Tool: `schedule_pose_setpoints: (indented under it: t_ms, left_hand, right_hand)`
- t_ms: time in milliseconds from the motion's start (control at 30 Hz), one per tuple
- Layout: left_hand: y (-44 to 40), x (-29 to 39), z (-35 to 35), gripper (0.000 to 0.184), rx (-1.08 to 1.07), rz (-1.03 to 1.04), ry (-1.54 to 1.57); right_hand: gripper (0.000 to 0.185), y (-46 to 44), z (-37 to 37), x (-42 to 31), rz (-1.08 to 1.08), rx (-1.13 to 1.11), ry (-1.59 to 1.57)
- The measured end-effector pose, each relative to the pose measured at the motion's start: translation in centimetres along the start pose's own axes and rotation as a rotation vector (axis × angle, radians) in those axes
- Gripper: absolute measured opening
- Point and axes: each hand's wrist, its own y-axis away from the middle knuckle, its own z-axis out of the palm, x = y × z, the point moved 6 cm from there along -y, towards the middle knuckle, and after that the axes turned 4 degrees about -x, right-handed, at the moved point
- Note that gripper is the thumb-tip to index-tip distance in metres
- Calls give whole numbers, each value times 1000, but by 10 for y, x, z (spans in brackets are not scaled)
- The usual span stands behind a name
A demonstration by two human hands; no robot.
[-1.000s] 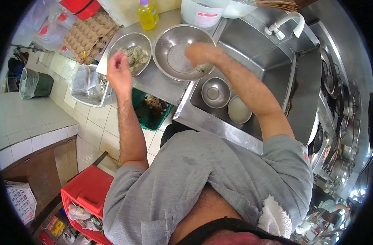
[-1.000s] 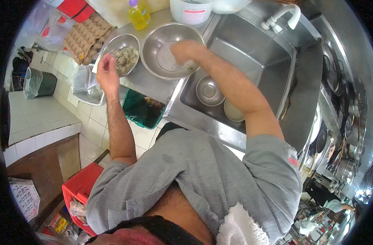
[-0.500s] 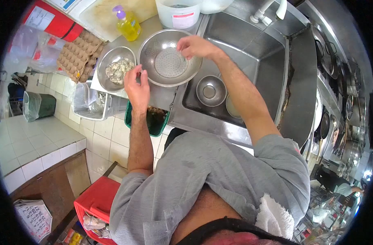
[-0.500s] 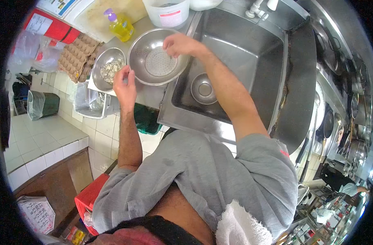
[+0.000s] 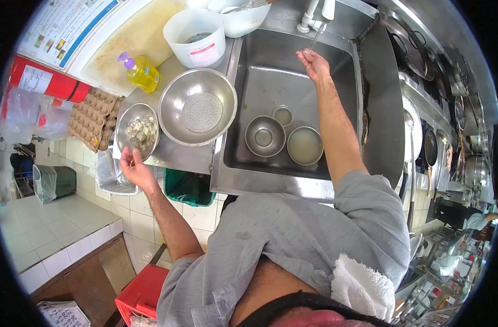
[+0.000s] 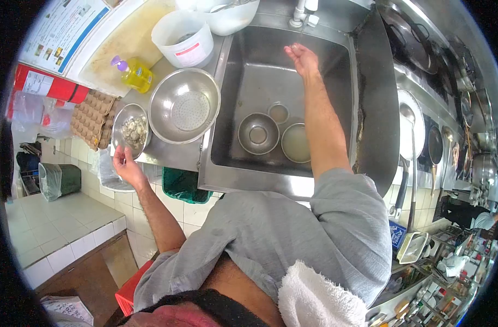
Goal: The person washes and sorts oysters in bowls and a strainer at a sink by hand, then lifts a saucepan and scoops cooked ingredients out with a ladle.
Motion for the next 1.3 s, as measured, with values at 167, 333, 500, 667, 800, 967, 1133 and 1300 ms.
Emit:
schedule_pose_setpoints:
  t_ms: [167,333,500,667,800,967,1133,1300]
  left_hand:
    - [-2,9,-3,29,85,28,-137]
    - [-8,-13,-21,38,201,39,-309]
    - [-5,-45,-5,56,91,-351,359]
    - [6,-57,21,49,-169,-604,609]
    - [17,-48,24,46,-135,-577,658]
    - [31,-38,16,47,-131,-548,621]
    - [41,-39,12,50,-139,-585,641]
    - [41,-38,7,44,-114,-566,671]
  right_hand:
    - [31,8,10,-13,-25,-49,223]
    - [25,13,-4,4,-50,-41,513]
    - [24,64,76,13,-55,-199,711]
    - [18,138,228,59,-263,-675,915]
    - [16,209,318,115,-370,-946,949]
    - [20,254,362,186,-413,-1117,891]
    - [27,267,358,224,-393,-1238,1238]
    - [42,238,315,133,-923,-747,1632]
